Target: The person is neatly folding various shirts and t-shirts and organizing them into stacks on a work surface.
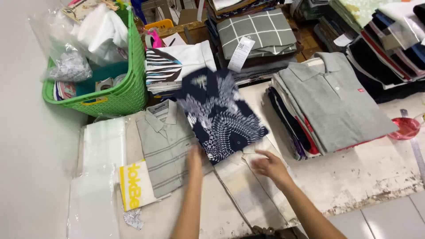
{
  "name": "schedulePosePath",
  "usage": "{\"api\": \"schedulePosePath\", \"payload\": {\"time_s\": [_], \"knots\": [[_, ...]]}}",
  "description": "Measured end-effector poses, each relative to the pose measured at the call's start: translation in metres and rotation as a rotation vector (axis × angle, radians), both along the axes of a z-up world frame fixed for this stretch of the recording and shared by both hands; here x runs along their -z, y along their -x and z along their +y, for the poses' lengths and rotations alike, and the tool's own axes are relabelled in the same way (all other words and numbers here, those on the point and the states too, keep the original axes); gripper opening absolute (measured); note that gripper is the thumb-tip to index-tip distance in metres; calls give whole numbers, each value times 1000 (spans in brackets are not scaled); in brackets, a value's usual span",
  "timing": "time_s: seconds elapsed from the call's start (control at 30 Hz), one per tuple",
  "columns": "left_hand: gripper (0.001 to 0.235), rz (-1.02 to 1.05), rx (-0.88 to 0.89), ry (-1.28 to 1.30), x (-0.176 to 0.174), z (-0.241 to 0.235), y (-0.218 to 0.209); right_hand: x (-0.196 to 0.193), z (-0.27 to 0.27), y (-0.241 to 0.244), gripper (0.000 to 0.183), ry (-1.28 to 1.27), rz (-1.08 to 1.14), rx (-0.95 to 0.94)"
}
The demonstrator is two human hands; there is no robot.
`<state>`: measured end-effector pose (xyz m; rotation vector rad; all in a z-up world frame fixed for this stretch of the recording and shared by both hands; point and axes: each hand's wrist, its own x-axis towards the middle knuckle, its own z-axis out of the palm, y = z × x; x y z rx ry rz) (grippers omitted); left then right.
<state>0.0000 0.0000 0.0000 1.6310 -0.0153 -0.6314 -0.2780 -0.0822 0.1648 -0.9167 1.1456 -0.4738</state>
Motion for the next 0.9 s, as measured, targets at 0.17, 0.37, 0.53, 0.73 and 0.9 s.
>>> {"api": "schedulePosePath", "payload": {"time_s": [0.17,0.37,0.53,0.73,0.9], "knots": [[42,361,-3,-209,-6,96,151,148,-19,95,53,914,902,-254],[47,444,274,-319,-60,63,172,15,-26,60,86,107,843,-501],[58,604,197,-117,-114,61,148,-83,-23,59,95,-119,609,-487],[64,947,378,68,-247,126,126,-184,1,57,47,-383,526,-146],[61,755,240,88,-296,149,67,-257,29,-25,56,-255,551,-177]]}}
